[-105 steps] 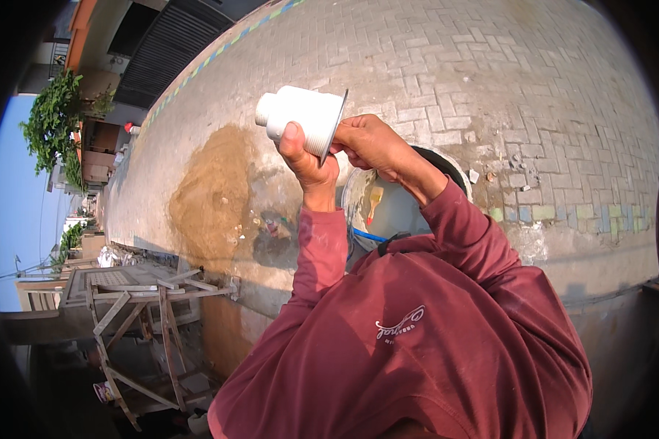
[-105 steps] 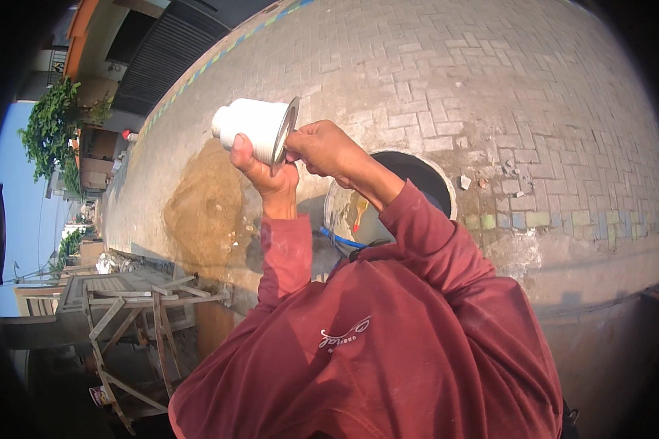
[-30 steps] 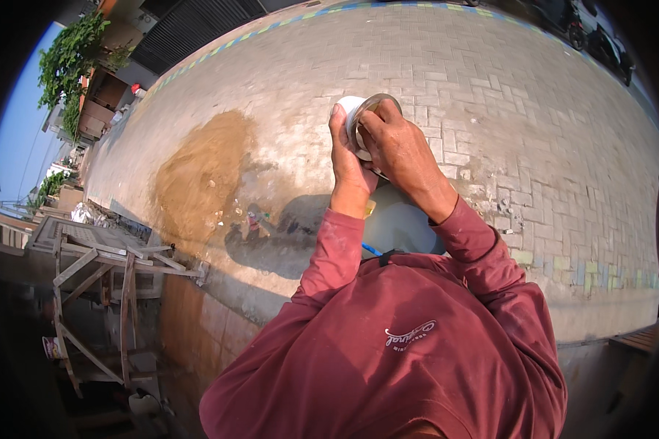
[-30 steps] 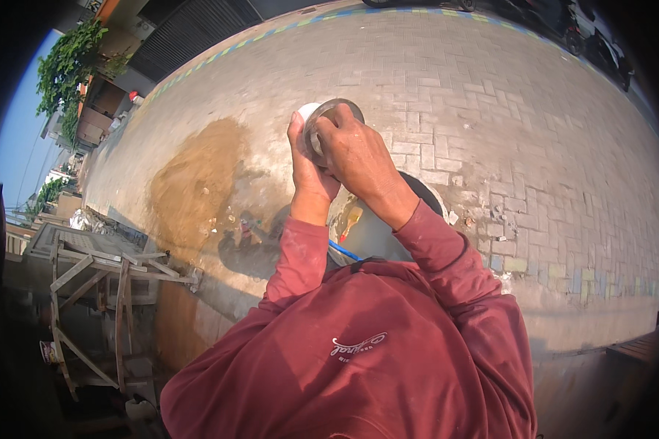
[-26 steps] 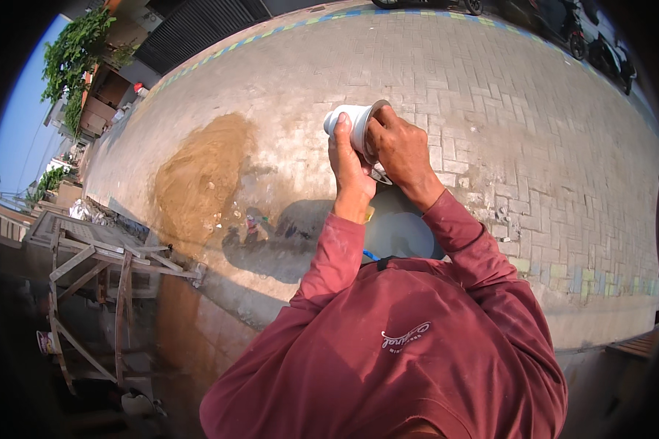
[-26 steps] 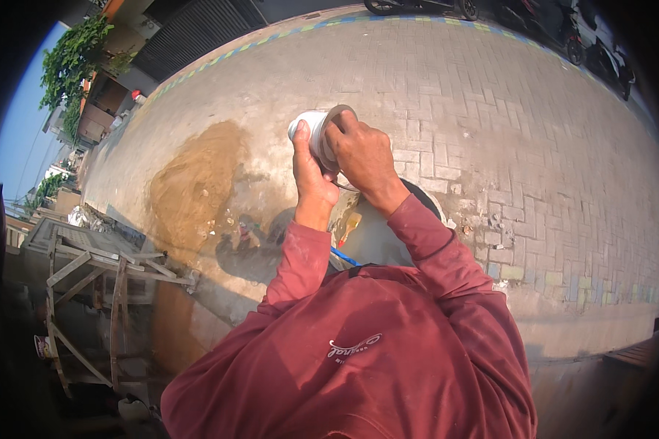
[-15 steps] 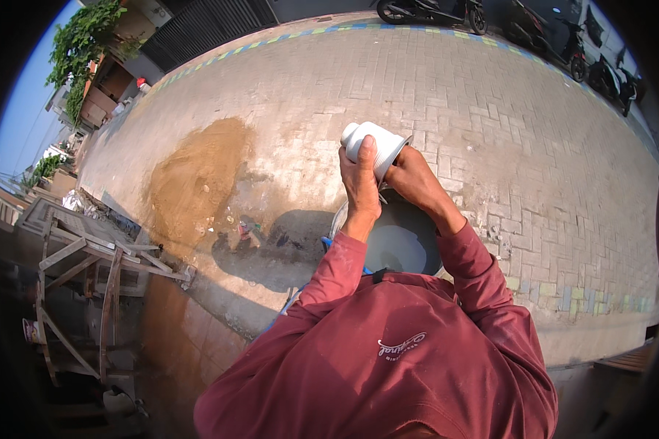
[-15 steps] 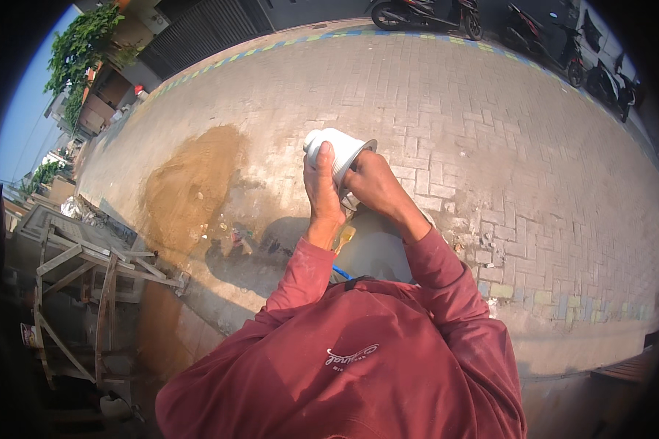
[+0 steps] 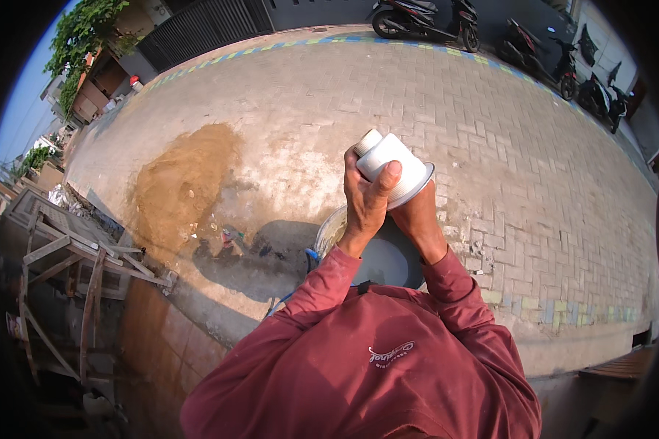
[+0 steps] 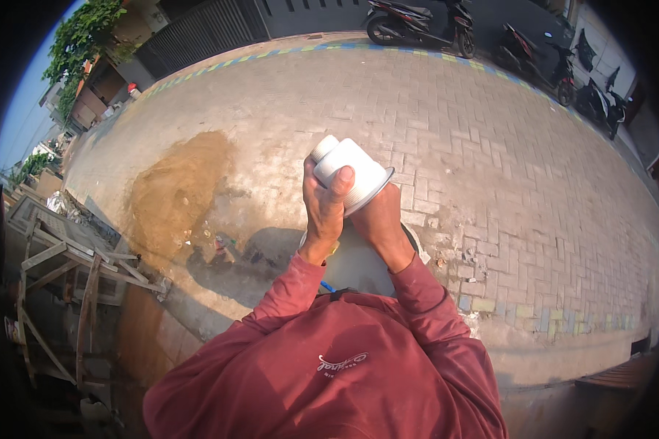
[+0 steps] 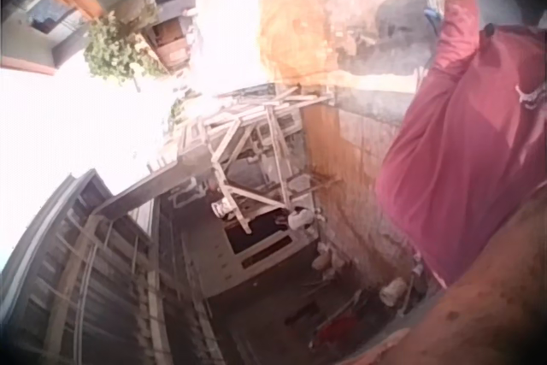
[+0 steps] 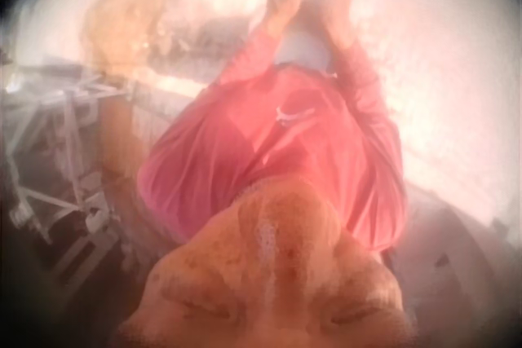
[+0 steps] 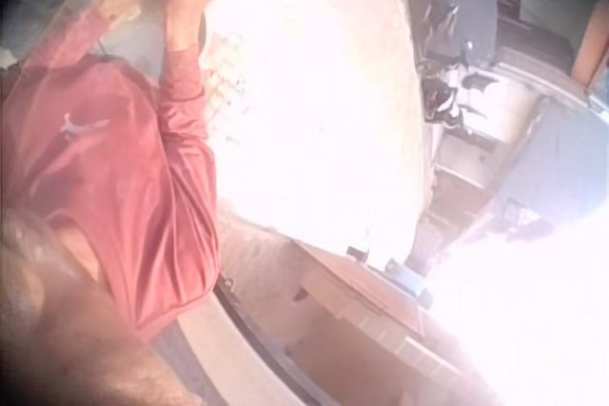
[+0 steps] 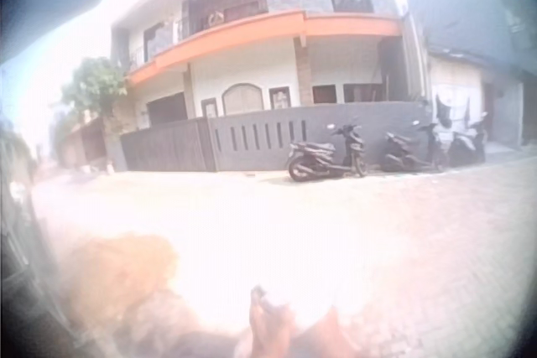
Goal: The person assembles a white plastic light fixture by attaching a metal ring and inserting a bulb. They then move outside to rinse the fixture in a bucket of water before returning indoors.
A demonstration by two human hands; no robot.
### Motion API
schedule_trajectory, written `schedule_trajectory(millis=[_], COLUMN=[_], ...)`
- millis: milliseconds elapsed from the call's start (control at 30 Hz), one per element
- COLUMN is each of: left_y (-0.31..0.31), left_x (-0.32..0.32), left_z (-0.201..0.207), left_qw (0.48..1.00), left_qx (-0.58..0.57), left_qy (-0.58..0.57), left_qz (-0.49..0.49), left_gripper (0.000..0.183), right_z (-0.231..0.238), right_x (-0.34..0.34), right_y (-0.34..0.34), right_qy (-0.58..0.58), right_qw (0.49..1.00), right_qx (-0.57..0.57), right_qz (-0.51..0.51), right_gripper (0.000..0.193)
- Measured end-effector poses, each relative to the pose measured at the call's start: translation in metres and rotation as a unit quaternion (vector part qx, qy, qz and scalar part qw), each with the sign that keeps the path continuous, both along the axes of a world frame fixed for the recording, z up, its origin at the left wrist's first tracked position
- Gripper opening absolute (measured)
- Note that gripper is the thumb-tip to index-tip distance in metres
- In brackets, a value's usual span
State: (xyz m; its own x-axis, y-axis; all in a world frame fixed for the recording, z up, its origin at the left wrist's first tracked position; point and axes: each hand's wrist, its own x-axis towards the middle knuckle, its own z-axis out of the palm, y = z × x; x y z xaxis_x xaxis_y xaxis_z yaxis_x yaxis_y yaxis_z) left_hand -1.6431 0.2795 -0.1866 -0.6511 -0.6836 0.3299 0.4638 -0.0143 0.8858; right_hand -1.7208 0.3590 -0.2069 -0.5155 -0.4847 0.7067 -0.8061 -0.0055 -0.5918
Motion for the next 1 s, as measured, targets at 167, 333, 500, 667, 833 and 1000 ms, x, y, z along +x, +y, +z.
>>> schedule_trajectory(millis=[167, 333, 500, 667, 833, 1000], left_y=[0.001, 0.000, -0.001, 0.012, 0.024, 0.028], left_x=[0.002, -0.003, -0.002, 0.002, 0.017, 0.036], left_z=[-0.012, -0.019, -0.015, -0.026, -0.018, -0.022], left_qw=[0.999, 0.997, 0.996, 0.998, 0.996, 0.991], left_qx=[-0.041, -0.081, 0.002, -0.024, -0.032, -0.055], left_qy=[-0.018, 0.001, 0.019, 0.000, -0.010, 0.021], left_qz=[0.002, -0.016, -0.086, -0.064, -0.079, -0.123], left_gripper=[0.087, 0.092, 0.094, 0.093, 0.094, 0.098], right_z=[-0.009, -0.014, -0.018, -0.034, -0.036, -0.026], right_x=[0.013, 0.011, 0.004, 0.002, 0.021, 0.032], right_y=[0.005, 0.020, 0.032, 0.029, 0.046, 0.062], right_qy=[-0.190, -0.536, -0.676, -0.108, -0.069, -0.211], right_qw=[0.972, 0.809, 0.542, 0.976, 0.993, 0.953], right_qx=[-0.091, -0.094, -0.211, -0.153, -0.078, -0.048], right_qz=[0.106, 0.221, 0.452, 0.113, 0.059, 0.211], right_gripper=[0.025, 0.025, 0.024, 0.029, 0.040, 0.043])
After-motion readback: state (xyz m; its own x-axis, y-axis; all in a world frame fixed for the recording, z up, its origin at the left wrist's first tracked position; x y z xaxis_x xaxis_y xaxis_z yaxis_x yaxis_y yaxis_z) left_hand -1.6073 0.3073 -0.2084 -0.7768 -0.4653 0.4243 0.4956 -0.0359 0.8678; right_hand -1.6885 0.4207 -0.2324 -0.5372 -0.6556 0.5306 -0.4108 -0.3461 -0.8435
